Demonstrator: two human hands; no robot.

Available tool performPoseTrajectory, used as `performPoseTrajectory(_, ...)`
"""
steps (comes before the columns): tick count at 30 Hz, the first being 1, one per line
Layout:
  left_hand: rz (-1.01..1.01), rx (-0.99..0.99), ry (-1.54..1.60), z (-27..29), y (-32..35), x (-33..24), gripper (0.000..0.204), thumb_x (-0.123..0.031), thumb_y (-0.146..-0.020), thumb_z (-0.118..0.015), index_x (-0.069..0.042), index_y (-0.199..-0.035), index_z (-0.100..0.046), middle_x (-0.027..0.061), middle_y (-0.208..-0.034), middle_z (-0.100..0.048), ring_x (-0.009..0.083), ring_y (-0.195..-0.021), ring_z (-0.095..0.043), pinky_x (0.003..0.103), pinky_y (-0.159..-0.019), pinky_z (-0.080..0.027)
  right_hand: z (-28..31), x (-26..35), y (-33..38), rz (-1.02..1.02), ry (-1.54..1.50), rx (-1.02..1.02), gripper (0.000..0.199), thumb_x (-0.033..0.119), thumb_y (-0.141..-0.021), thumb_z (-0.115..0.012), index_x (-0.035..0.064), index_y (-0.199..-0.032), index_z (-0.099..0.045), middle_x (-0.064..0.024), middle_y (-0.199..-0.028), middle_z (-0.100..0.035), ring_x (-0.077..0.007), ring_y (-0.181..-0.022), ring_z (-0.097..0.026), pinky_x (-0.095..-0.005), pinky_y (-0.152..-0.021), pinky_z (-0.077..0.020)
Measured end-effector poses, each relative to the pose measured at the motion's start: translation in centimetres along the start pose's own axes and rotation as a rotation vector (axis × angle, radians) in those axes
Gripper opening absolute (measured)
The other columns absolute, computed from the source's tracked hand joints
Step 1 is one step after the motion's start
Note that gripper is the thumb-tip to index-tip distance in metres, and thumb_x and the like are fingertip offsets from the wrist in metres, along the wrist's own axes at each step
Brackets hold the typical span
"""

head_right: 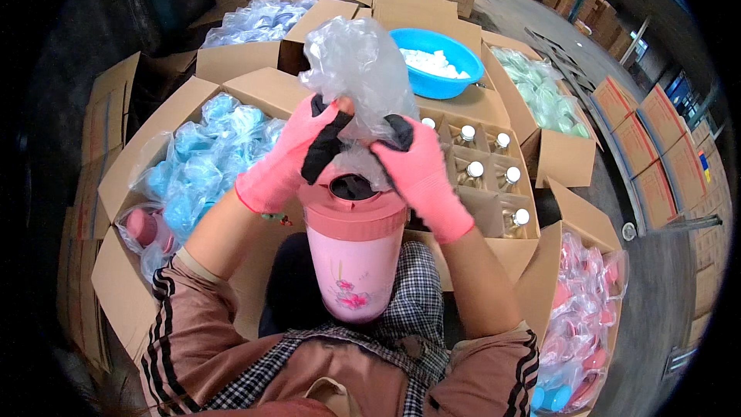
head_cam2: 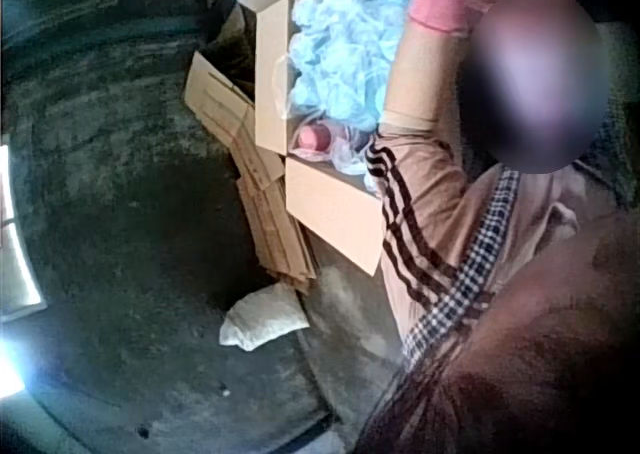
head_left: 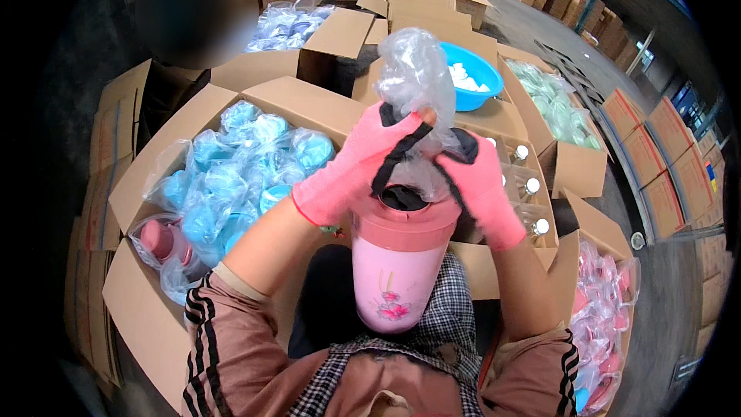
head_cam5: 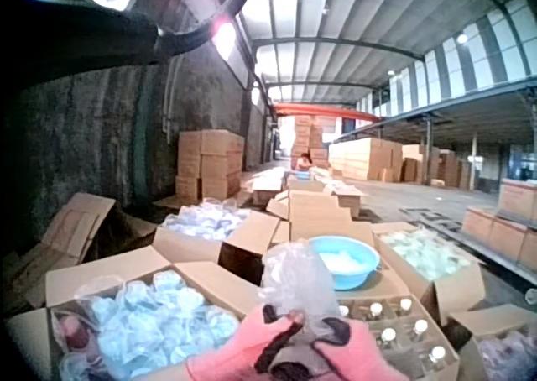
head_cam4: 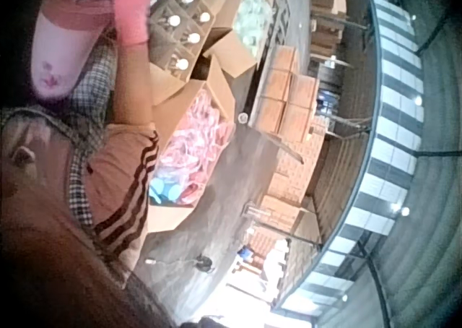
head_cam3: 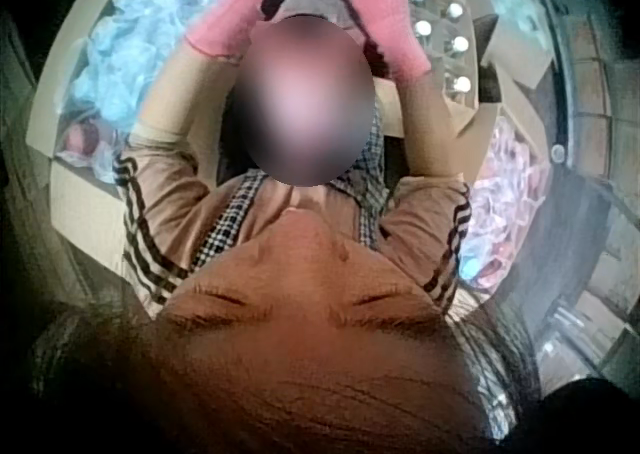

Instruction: The person sits on the floor in a warehouse and packs plastic containers into clear plastic bags. They remove a blue container from a bag, insert a stainless steel inner pot, and secure the lid. They then place the assembled unit into a new plastic bag and set it aside. The process is repeated with a pink container.

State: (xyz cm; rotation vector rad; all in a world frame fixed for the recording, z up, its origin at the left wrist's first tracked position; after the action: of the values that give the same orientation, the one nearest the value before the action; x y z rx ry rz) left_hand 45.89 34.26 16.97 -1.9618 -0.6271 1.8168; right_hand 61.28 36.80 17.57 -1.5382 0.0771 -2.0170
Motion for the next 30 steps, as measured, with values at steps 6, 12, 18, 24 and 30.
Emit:
performPoseTrajectory(6,0.318,0.010,0.228,2.4,0.4,-0.3,0.043,-0.013,-0.071,-0.068,0.002,-0.108,-0.051,0.0076,-0.096,-0.057,0.0140,-0.083,-0.056,0.026,-0.072,-0.047,2.1,0.6,1.5,-0.139,-0.351,0.258,0.030,0.028,-0.086,-0.053,-0.0013,-0.087,-0.060,-0.0063,-0.085,-0.059,-0.0109,-0.078,-0.053,-0.0231,-0.071,-0.0422)
performPoseTrajectory(12,0.302,-0.183,0.507,2.5,-0.6,1.0,0.030,-0.022,-0.083,-0.057,-0.005,-0.107,-0.052,0.0062,-0.100,-0.056,0.0200,-0.087,-0.056,0.036,-0.078,-0.048,2.6,-1.1,2.2,-0.169,-0.482,0.218,0.031,0.025,-0.083,-0.057,-0.0011,-0.098,-0.054,-0.0094,-0.094,-0.057,-0.0150,-0.088,-0.054,-0.0265,-0.079,-0.0424)
performPoseTrajectory(18,0.133,-0.070,0.810,2.8,2.6,-0.5,0.065,-0.047,-0.080,-0.055,-0.017,-0.131,-0.029,0.0075,-0.121,-0.042,0.0285,-0.107,-0.045,0.045,-0.088,-0.039,-0.1,4.5,4.5,0.541,0.484,-0.024,0.024,0.008,-0.072,-0.059,-0.0012,-0.092,-0.052,-0.0252,-0.120,-0.043,-0.0389,-0.103,-0.046,-0.0423,-0.085,-0.0403)
performPoseTrajectory(24,0.308,-0.138,0.423,0.3,4.9,-0.7,0.062,-0.033,-0.087,-0.048,-0.004,-0.134,-0.020,0.0114,-0.125,-0.043,0.0216,-0.118,-0.039,0.036,-0.099,-0.031,-4.2,4.2,5.0,0.667,0.470,0.121,0.026,0.009,-0.069,-0.060,0.0012,-0.093,-0.054,-0.0251,-0.124,-0.038,-0.0388,-0.109,-0.043,-0.0421,-0.087,-0.0393)
performPoseTrajectory(30,-0.147,-0.427,0.034,5.7,0.9,0.9,0.080,-0.004,-0.065,-0.065,-0.002,-0.131,-0.020,0.0134,-0.123,-0.037,0.0208,-0.109,-0.040,0.032,-0.090,-0.038,2.1,4.4,3.9,-0.125,-0.335,0.225,0.031,0.019,-0.080,-0.059,-0.0024,-0.102,-0.054,-0.0067,-0.089,-0.059,-0.0117,-0.084,-0.054,-0.0249,-0.078,-0.0438)
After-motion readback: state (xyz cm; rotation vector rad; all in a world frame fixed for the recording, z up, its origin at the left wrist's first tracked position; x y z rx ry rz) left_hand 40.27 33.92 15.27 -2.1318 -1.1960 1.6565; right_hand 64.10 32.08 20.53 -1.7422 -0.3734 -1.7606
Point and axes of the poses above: each hand's wrist, its own y-axis away from the middle knuckle, its own z-axis out of the back of the hand, x = y × z, the point moved 4 cm from there along -y, towards the middle knuckle
